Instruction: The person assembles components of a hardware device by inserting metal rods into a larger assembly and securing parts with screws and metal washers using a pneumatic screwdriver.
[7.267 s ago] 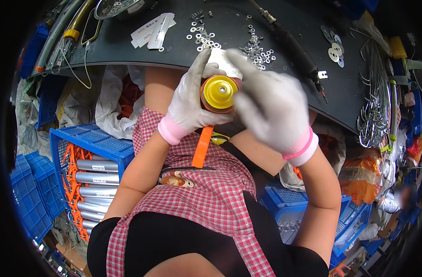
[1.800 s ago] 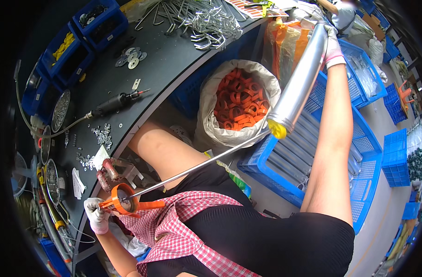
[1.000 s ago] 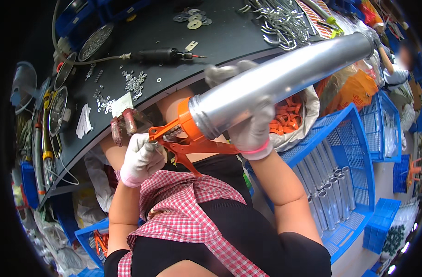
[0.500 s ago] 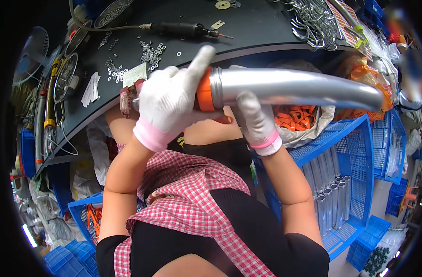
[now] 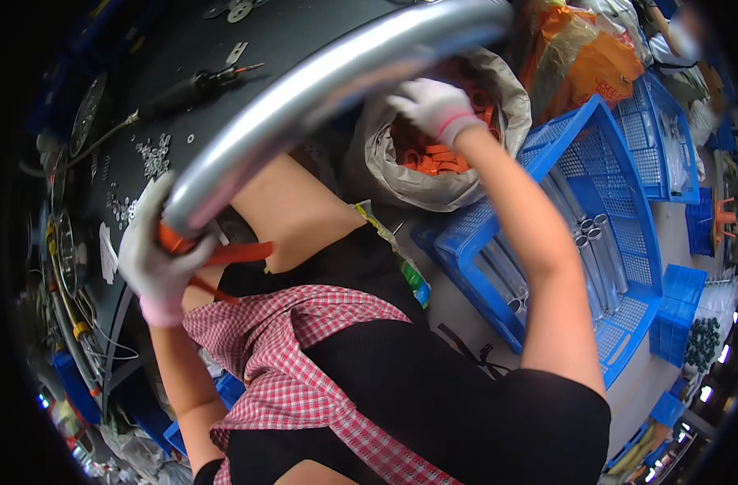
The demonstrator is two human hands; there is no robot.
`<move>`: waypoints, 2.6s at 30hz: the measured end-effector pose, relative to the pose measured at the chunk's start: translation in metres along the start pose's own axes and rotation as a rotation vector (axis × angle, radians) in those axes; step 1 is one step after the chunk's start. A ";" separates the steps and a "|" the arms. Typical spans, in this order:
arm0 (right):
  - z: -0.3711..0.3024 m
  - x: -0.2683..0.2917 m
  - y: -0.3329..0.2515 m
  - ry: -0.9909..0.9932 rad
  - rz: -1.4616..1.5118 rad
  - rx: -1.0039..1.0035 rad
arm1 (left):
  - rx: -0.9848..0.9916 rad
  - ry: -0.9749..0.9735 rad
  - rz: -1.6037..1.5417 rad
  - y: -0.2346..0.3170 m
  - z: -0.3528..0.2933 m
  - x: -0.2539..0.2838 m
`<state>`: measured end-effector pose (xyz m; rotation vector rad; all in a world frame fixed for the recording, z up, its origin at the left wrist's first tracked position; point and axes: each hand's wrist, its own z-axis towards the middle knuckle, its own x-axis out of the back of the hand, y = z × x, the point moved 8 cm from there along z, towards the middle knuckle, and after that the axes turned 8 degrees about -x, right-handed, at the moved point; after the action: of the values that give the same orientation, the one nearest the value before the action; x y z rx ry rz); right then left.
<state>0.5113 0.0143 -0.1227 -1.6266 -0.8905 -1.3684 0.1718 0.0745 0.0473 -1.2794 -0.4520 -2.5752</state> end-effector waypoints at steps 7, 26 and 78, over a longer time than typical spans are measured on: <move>-0.015 -0.214 0.114 -0.633 -0.245 -0.141 | 0.674 0.126 -0.328 -0.060 -0.105 0.040; -0.042 0.093 -0.042 -0.313 2.014 -0.026 | 0.514 -0.074 -0.222 -0.079 -0.128 0.056; -0.123 0.219 -0.168 -0.076 0.227 1.013 | 0.953 -0.321 -1.026 -0.107 -0.218 0.070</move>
<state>0.3456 -0.0237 0.1266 -0.9332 -1.1396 -0.5153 -0.0655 0.0880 -0.0393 -1.1742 -2.5303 -2.0471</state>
